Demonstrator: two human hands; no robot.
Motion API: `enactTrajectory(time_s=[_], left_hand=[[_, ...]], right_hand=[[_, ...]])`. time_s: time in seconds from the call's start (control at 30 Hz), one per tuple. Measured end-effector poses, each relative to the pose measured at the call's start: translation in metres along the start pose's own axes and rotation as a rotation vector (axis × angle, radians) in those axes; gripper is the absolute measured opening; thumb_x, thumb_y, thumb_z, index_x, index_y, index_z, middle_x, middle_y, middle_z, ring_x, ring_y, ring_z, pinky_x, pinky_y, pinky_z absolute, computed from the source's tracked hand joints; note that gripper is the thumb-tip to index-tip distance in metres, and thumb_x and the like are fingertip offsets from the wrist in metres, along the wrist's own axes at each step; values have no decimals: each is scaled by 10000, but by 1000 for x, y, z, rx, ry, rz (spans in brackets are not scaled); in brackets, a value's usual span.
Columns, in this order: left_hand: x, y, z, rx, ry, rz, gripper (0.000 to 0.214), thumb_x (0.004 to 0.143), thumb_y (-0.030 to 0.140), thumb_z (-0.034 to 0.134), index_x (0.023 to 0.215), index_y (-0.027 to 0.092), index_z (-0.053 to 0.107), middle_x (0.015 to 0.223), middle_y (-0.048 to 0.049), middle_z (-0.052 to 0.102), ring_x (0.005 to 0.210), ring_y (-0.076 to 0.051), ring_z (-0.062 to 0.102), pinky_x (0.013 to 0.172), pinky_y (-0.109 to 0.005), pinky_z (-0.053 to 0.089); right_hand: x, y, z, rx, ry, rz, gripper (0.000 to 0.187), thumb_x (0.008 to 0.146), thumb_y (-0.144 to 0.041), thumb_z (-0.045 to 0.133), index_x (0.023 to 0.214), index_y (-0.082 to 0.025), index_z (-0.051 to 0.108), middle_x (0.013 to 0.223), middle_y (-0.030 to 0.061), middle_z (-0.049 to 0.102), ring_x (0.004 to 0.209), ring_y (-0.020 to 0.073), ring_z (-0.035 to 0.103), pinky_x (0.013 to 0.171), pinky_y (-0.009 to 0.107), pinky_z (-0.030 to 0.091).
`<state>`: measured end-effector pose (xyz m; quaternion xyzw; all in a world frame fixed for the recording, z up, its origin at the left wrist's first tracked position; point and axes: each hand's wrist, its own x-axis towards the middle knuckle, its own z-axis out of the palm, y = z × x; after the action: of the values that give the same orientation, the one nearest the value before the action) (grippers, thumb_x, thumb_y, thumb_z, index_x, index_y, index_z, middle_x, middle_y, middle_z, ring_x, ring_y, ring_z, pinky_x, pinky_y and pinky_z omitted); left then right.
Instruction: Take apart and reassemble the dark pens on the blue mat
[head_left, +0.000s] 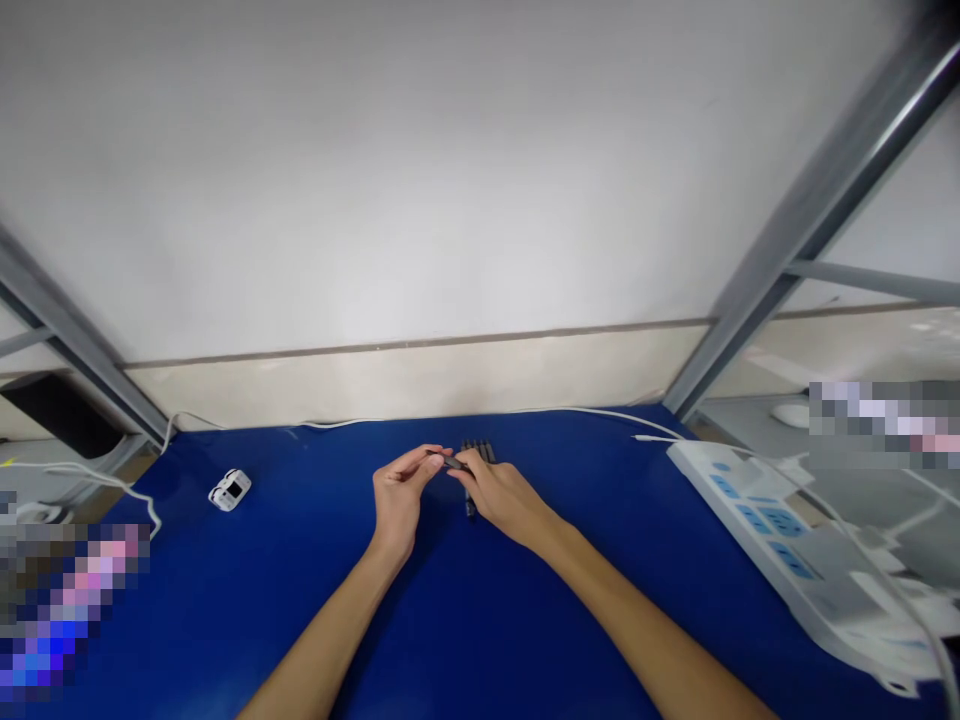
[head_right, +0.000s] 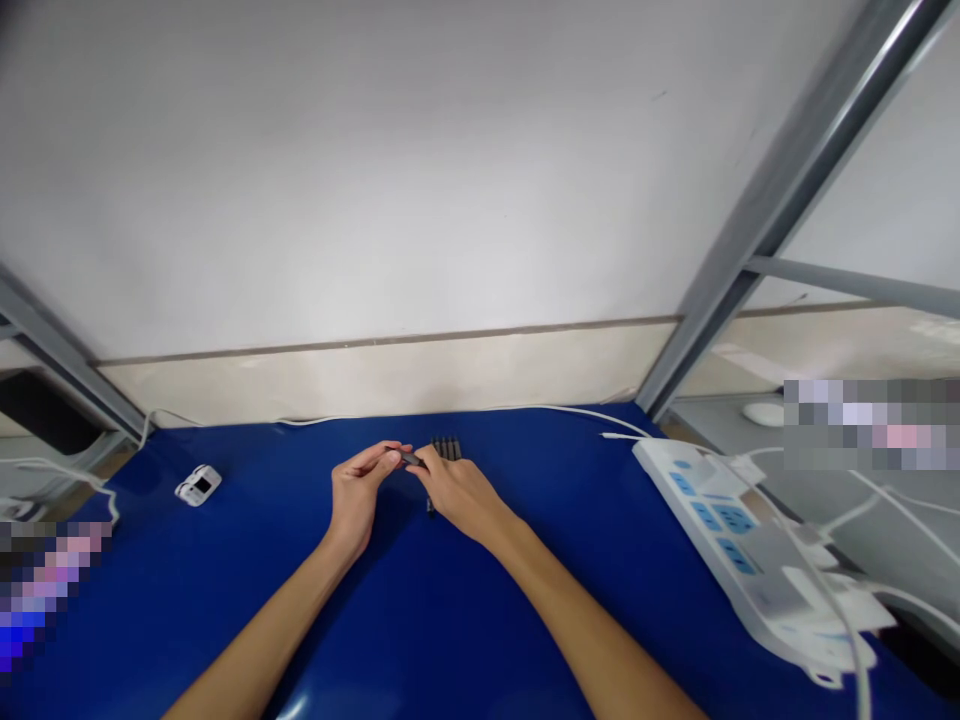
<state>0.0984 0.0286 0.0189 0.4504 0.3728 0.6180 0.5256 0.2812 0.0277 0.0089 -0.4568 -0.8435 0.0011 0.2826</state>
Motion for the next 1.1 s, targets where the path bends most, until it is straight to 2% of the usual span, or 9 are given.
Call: enactTrajectory(time_s=[0.23,0.33,0.47,0.53,0.73,0.83,0.93,1.0,1.1], left_hand=[[-4,4,1,-2,60,-6,314,756,378,870,969,157,804,990,-117,819,974,-306,771,975,-457,572],[-5,7,1,8,-1,20,319,792,402,846,1003,171,787,1023,-120,812,1000,-292,760,973,-444,565],[-6,10,4,-49,-163,20,415,867,417,780,1222,208,725,1175,-132,779,1135,-290,718,1015,-441,542],[-5,10,4,-58,-187,13,382,867,416,779,1174,192,744,1147,-140,784,1124,-299,721,1005,-444,546],[1,0,-2,59,-5,37,270,807,400,832,917,164,760,888,-86,788,841,-232,742,839,-369,579],[3,-3,-4,72,46,74,333,742,370,889,972,193,727,843,-28,744,780,-170,700,781,-298,560],[6,-2,-4,-17,-50,65,545,730,351,900,1218,247,680,1152,-73,746,1021,-201,704,911,-325,551],[7,-1,-5,-54,-146,20,571,757,376,878,1276,251,675,1264,-110,725,1118,-246,692,971,-383,542],[8,-2,-7,24,-158,-15,389,782,419,852,1091,199,765,1004,-96,779,928,-238,722,884,-386,564]], right_hand=[[1,-1,1,-46,25,-19,315,1135,-424,342,1143,-162,518,880,113,747,674,237,736,540,265,358],[1,-2,-2,-9,13,3,281,1130,-411,363,1126,-173,511,879,98,744,671,231,731,541,264,364],[-1,-1,-6,23,-8,-8,280,1127,-392,370,1178,-172,535,874,91,740,703,231,730,561,265,398],[-2,0,-6,14,-6,-32,293,1128,-381,372,1252,-173,537,889,93,746,732,232,734,580,266,414],[-1,-4,1,-119,1,-78,364,1140,-415,321,1082,-158,573,733,63,699,611,219,690,509,276,288],[0,-3,2,-124,-6,-54,327,1135,-416,352,1049,-174,554,721,52,691,630,224,701,513,274,270],[0,2,-2,-82,-5,-17,252,1124,-397,403,1112,-188,543,826,65,726,712,235,728,548,268,326],[0,4,-6,-59,-11,-1,232,1118,-388,420,1158,-193,538,911,79,736,773,242,736,584,274,377],[1,1,-14,-36,-38,-12,235,1112,-388,419,1164,-197,548,964,86,722,842,244,725,633,287,431]])
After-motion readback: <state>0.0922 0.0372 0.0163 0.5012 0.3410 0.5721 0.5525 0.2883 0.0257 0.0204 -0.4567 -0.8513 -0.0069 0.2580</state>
